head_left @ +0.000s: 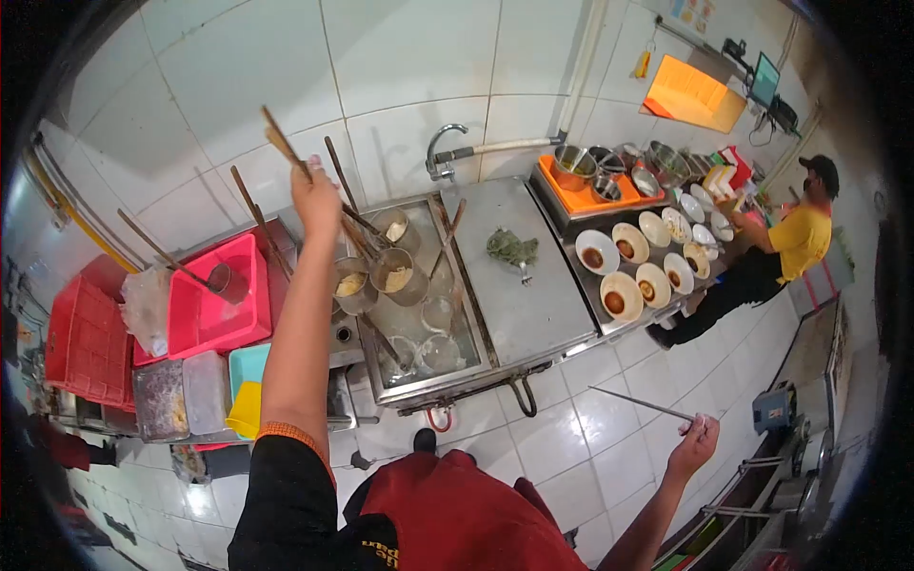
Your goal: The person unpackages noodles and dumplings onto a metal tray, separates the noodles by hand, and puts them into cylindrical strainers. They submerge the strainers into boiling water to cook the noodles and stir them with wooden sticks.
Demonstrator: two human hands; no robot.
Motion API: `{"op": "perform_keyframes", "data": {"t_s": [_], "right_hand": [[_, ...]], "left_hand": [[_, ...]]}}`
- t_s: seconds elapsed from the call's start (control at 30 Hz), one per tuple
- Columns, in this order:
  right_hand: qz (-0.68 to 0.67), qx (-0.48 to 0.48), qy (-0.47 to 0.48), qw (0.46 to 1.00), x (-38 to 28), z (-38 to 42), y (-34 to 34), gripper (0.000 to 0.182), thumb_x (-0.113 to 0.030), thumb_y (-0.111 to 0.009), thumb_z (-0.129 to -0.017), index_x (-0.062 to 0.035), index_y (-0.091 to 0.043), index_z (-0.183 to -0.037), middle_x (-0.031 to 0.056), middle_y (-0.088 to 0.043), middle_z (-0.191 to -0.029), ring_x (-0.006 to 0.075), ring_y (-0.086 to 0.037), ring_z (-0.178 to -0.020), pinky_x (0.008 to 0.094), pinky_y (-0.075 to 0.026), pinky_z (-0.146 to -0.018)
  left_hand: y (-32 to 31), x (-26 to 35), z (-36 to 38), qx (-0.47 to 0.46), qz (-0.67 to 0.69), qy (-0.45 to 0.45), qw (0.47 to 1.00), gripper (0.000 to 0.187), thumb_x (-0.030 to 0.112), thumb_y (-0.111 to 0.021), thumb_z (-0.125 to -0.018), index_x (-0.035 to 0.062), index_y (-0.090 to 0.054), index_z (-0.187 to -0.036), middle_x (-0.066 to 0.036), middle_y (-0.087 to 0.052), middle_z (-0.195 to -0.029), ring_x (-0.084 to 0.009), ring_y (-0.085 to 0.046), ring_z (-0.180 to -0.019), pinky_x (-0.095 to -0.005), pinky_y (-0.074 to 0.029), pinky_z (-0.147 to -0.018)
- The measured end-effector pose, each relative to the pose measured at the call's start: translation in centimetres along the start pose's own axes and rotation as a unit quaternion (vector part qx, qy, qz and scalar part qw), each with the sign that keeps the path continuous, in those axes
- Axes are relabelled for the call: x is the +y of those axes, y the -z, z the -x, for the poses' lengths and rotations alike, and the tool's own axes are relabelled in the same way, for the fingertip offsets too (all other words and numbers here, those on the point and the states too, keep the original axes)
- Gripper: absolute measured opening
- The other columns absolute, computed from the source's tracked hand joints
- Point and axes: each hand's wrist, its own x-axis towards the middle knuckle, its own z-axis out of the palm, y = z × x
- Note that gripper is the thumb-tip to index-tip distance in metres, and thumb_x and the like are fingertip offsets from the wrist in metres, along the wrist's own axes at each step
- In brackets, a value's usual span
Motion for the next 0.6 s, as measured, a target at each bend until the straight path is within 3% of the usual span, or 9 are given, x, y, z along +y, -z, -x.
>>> {"op": "perform_keyframes", "data": {"t_s": [0.07, 0.17, 0.3, 0.53, 0.6], "right_hand": [[-0.007, 0.003, 0.008, 1.000, -0.3, -0.5, -0.4, 0.013, -0.012, -0.050, -0.101, -0.0026, -0.052, -0.092, 0.0023, -0.050, -0.076, 0.0100, -0.049, -0.065, 0.0255, -0.044, -0.061], [-0.024, 0.019, 0.016, 0.999, -2.3, -1.3, -2.8, 0.013, -0.012, -0.050, -0.101, -0.0026, -0.052, -0.092, 0.0027, -0.050, -0.076, 0.0100, -0.048, -0.065, 0.0254, -0.044, -0.060], [-0.062, 0.003, 0.016, 0.998, -3.6, -1.0, -6.4, 0.013, -0.011, -0.050, -0.101, -0.0027, -0.051, -0.091, 0.0036, -0.049, -0.077, 0.0101, -0.048, -0.065, 0.0258, -0.044, -0.060], [-0.067, -0.079, 0.044, 0.994, -3.9, -6.3, -12.4, 0.015, -0.013, -0.050, -0.102, -0.0044, -0.049, -0.088, 0.0031, -0.048, -0.077, 0.0095, -0.048, -0.063, 0.0254, -0.043, -0.059], [-0.091, -0.106, 0.064, 0.988, -4.0, -8.8, -15.3, 0.017, -0.015, -0.050, -0.101, -0.0042, -0.049, -0.088, 0.0036, -0.048, -0.076, 0.0099, -0.048, -0.064, 0.0267, -0.044, -0.061]], "left_hand": [[-1.2, -1.1, 0.8, -0.025, -0.060, -0.018, 0.998, 0.028, 0.031, -0.051, -0.102, 0.0045, -0.048, -0.092, 0.000, -0.046, -0.066, -0.0095, -0.046, -0.055, -0.0269, -0.043, -0.053], [-2.5, -3.5, 1.0, -0.079, -0.042, 0.022, 0.996, 0.029, 0.032, -0.051, -0.102, 0.0045, -0.049, -0.093, 0.000, -0.045, -0.064, -0.0094, -0.046, -0.055, -0.0272, -0.039, -0.051], [-3.8, -5.9, 1.4, -0.093, -0.013, 0.007, 0.996, 0.028, 0.031, -0.051, -0.102, 0.0050, -0.049, -0.091, 0.001, -0.043, -0.063, -0.0084, -0.040, -0.055, -0.0287, -0.036, -0.050], [-4.8, -8.6, 1.0, -0.179, -0.019, 0.038, 0.983, 0.026, 0.029, -0.053, -0.101, 0.0045, -0.052, -0.092, 0.003, -0.045, -0.065, -0.0070, -0.042, -0.058, -0.0271, -0.037, -0.054], [-5.3, -8.5, 1.8, -0.156, -0.045, 0.045, 0.986, 0.025, 0.029, -0.055, -0.101, 0.0052, -0.053, -0.094, 0.002, -0.046, -0.066, -0.0073, -0.044, -0.060, -0.0271, -0.039, -0.056]]}}
